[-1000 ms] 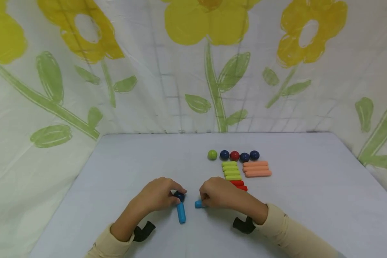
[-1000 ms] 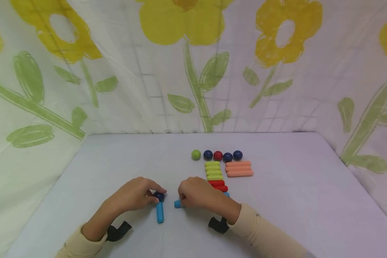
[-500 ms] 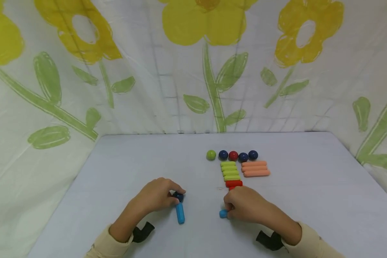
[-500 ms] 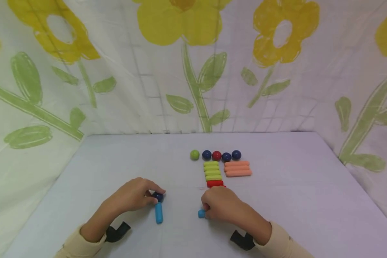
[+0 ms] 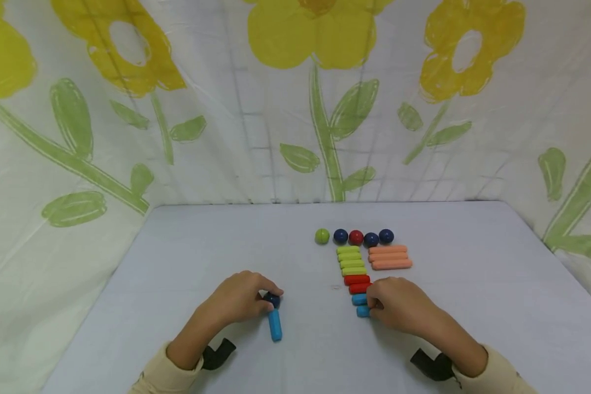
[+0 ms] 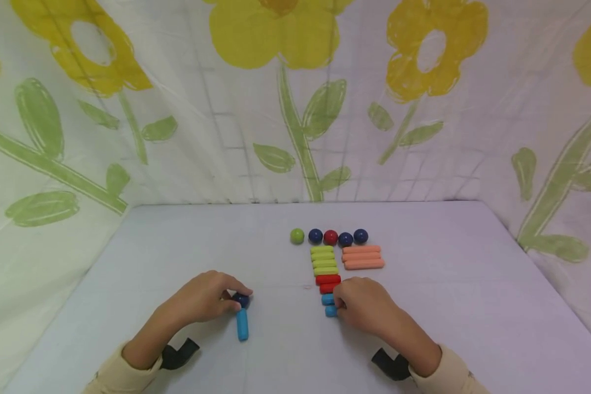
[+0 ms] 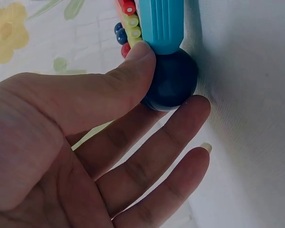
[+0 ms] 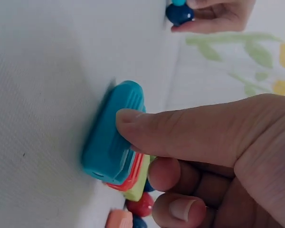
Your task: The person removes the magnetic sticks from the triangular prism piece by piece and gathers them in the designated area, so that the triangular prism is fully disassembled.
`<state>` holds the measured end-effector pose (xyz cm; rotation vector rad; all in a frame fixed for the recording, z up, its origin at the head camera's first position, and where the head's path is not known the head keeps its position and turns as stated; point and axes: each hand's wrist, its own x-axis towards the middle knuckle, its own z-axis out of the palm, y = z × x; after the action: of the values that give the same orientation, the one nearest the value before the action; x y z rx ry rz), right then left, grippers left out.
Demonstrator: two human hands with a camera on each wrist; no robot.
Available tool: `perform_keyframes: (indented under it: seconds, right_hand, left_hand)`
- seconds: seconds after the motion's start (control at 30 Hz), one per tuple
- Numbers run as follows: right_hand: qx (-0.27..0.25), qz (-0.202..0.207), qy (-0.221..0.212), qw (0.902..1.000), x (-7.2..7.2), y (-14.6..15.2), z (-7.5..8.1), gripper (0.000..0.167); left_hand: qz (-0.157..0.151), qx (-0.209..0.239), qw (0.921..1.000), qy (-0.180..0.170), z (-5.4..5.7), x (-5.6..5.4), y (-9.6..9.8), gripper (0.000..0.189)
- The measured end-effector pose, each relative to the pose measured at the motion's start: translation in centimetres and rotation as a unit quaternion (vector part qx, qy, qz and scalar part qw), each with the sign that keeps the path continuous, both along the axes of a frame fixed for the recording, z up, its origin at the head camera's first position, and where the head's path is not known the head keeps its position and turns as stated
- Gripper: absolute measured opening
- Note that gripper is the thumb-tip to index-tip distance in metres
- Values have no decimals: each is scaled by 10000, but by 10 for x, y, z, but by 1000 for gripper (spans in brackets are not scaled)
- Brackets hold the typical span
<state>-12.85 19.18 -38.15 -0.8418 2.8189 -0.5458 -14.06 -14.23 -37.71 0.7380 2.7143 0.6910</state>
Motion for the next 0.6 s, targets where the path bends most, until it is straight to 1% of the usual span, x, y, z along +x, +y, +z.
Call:
perform_keyframes:
  seconds: [0.07, 0.2, 0.3, 0.43, 0.53, 0.6]
  right_hand:
    - [15, -53, 89, 9999, -1, -1, 0, 19]
    - [45, -141, 110, 9998, -2, -3, 0, 19]
    - [-2, -123, 142, 9998, -2, -6, -2, 20]
    - [-221, 104, 253, 9994, -1, -11, -3, 19]
    - [-317, 340, 343, 9983, 1, -19, -2, 15]
    - [-317, 455, 353, 9978, 2, -27, 1, 11]
  left_hand:
    - [6, 14, 10000, 36, 0, 0, 0, 25]
    - [95, 20, 9998, 179, 0, 0, -1, 26]
    - [140, -3, 9996, 238, 0, 0, -2, 28]
    - [2, -83, 10000, 47, 1, 1, -2, 30]
    - [-156, -134, 9997, -157, 1, 4, 2, 32]
    - [-232, -180, 9994, -187, 0, 5, 4, 33]
